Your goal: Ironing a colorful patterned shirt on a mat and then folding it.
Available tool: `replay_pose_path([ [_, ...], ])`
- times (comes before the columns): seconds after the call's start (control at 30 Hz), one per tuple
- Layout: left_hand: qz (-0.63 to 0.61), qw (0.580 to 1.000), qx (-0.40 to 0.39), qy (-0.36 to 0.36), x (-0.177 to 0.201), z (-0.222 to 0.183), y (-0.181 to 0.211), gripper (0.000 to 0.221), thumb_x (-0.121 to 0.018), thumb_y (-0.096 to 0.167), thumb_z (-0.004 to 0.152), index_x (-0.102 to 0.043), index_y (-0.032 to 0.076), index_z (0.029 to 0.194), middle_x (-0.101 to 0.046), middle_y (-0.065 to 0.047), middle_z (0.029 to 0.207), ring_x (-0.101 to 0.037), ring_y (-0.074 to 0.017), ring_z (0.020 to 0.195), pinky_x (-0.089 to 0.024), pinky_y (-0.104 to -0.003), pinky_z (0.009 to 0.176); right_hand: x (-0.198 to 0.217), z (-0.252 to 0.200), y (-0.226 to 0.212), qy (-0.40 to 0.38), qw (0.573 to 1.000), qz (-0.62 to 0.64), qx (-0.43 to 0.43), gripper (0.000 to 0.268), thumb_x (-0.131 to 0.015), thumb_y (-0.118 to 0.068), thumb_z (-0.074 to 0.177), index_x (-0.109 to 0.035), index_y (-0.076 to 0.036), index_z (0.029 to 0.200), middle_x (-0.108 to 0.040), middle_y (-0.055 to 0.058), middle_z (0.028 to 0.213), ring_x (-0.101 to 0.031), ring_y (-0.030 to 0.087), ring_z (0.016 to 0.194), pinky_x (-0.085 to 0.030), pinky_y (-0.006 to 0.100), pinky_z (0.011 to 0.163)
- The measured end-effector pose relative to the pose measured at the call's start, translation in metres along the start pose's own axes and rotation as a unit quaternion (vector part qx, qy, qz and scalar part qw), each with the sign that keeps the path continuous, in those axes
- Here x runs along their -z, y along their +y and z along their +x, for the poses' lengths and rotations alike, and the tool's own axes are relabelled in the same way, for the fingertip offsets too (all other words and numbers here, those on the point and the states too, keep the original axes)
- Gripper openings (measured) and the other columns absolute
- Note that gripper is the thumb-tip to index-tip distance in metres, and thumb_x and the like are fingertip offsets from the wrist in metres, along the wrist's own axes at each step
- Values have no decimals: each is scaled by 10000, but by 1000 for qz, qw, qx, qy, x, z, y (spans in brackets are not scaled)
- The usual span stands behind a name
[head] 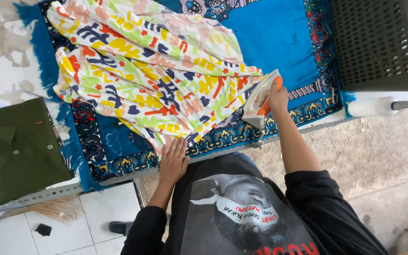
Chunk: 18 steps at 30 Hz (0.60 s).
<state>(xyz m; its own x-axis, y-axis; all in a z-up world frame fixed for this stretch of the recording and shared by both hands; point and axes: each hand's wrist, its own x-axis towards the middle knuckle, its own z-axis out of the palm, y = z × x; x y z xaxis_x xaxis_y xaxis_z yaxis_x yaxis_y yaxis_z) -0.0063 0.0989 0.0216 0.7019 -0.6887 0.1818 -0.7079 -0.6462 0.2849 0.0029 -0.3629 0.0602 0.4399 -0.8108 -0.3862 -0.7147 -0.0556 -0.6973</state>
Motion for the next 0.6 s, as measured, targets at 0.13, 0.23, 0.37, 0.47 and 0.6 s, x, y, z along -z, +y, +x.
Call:
replay_pose_path([
  [0.13, -8, 999, 42, 10, -6, -31, -9, 599, -281, 461, 1087, -381, 153, 1591, -356, -63, 1658, -298, -233, 1528, -155, -443, 1262, -23, -38, 3, -16, 998, 57, -24, 633, -433, -415, 1099, -391, 144, 1394, -690, 144, 823, -721, 225, 626, -626, 377, 585],
  [0.23, -56, 994, 69, 58, -5, -43, -14, 516, -462, 391, 1053, -549, 86, 1461, -540, -109, 1498, -505, -300, 1362, -335, -437, 1191, -34, -97, -29, -26, 997, 39, -63, 711, -486, -521, 1038, -462, 97, 1389, -733, 139, 845, -751, 271, 813, -587, 424, 764],
  [0.37, -1, 986, 147, 85, -19, -59, -24, 419, -568, 471, 1002, -649, 209, 1320, -574, -47, 1263, -547, -292, 1160, -432, -440, 981, -47, -124, -39, -43, 991, 88, -89, 694, -485, -482, 1037, -423, 90, 1424, -735, 146, 843, -737, 246, 708, -606, 390, 692],
  [0.47, 40, 981, 172, 79, -24, -61, -27, 418, -587, 539, 971, -656, 265, 1279, -562, -16, 1199, -556, -268, 1052, -434, -416, 844, -47, -113, -46, -39, 992, 97, -75, 682, -475, -451, 1048, -397, 114, 1423, -736, 159, 822, -738, 246, 640, -617, 377, 631],
  [0.6, -30, 975, 221, 12, 8, -52, -20, 526, -590, 646, 942, -661, 223, 1247, -590, -45, 1202, -600, -268, 1034, -470, -394, 810, -28, -134, -105, 54, 997, 13, -55, 697, -502, -521, 1011, -567, 108, 1305, -674, 311, 1184, -654, 432, 1172, -533, 498, 964],
])
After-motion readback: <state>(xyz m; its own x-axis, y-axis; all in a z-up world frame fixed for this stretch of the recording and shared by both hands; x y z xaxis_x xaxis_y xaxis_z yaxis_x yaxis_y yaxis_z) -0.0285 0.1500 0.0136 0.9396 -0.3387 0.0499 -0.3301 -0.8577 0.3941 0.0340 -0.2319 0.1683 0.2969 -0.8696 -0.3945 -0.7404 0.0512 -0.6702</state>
